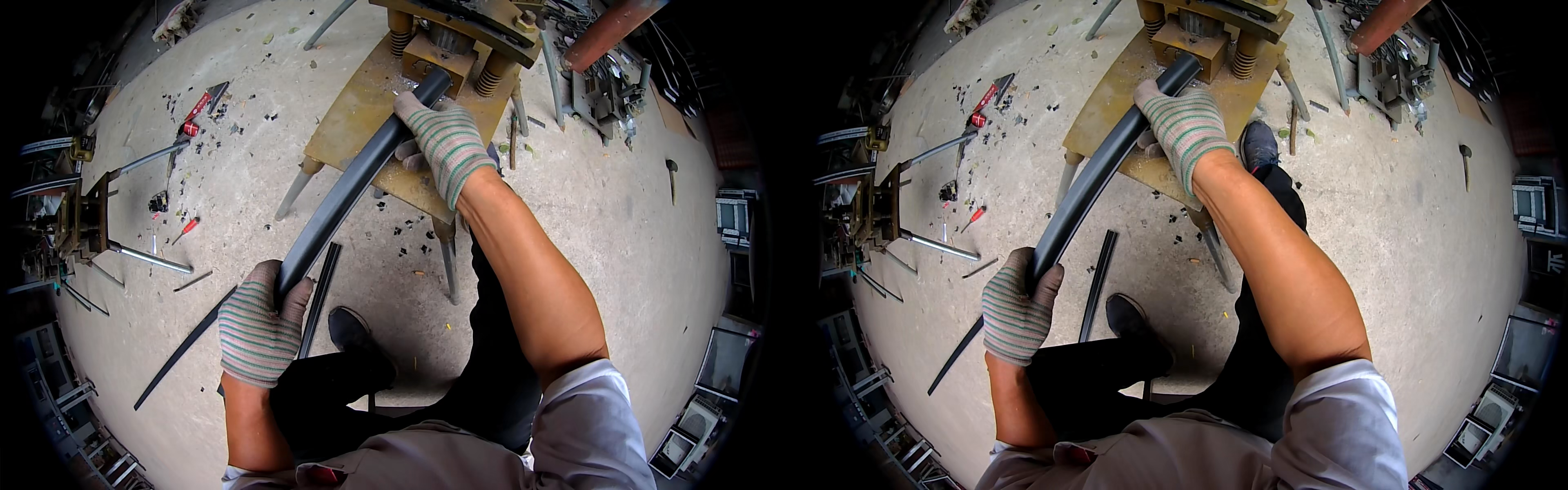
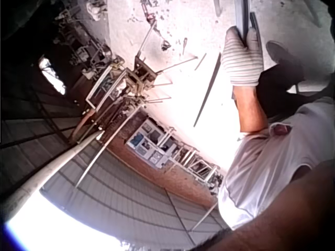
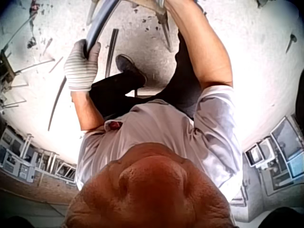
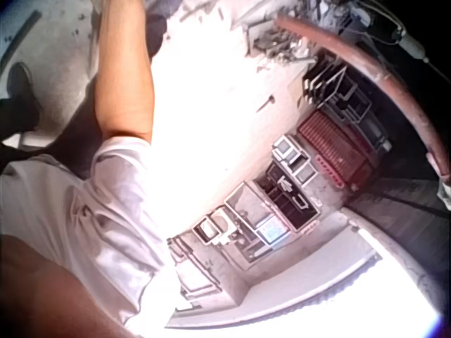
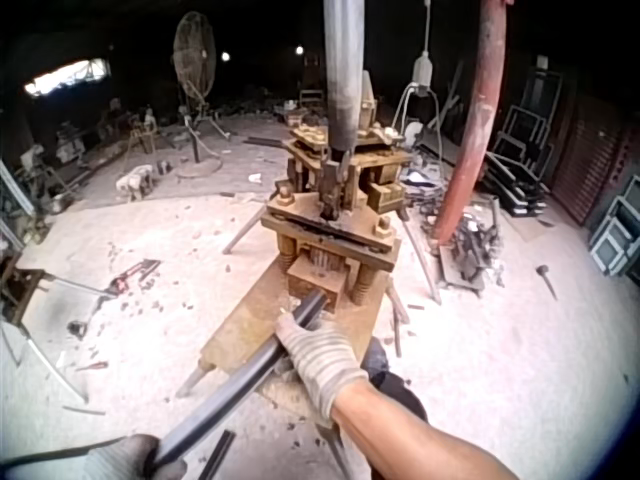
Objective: The person measures and cuts black metal profiles using a miter saw, then moves to a bending machine to bend the cut pieces. The person handles the profiles and tools directly, performing repetitive cutting and bending operations.
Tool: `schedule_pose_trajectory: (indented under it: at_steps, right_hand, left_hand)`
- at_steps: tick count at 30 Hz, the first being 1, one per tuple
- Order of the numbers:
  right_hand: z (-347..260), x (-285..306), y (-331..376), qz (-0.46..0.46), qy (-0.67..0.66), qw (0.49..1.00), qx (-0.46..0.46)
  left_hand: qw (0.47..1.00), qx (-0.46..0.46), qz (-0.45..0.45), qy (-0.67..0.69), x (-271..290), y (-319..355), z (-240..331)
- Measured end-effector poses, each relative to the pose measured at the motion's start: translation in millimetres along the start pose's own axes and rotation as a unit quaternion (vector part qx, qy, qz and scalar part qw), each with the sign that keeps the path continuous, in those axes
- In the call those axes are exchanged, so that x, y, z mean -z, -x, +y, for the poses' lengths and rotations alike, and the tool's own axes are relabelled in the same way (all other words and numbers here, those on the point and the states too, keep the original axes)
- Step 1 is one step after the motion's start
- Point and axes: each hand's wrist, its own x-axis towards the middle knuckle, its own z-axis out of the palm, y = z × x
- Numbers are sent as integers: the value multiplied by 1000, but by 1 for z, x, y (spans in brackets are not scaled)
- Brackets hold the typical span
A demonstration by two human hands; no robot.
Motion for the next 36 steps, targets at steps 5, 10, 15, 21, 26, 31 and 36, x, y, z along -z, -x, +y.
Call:
schedule_pose_trajectory:
  at_steps: [5,10,15,21,26,31,36]
  right_hand:
    - [-5,0,4,-13,13,1000,-18]
    - [-5,-1,2,-2,6,1000,-26]
    - [-6,-3,2,6,11,999,-35]
    - [2,-3,-2,21,-28,999,-6]
    - [-5,-5,2,9,-14,999,-30]
    - [-2,-3,0,2,-16,1000,-24]
    - [-4,-4,0,12,-6,999,-30]
  left_hand:
    - [1000,13,-15,9,2,-1,-2]
    - [999,26,-22,23,5,-3,-4]
    - [997,55,-53,-3,13,-9,-2]
    - [998,46,-49,7,15,-8,-3]
    - [999,35,-36,0,17,-10,-4]
    - [998,48,-44,11,19,-11,-5]
    - [996,72,-51,4,21,-11,-4]
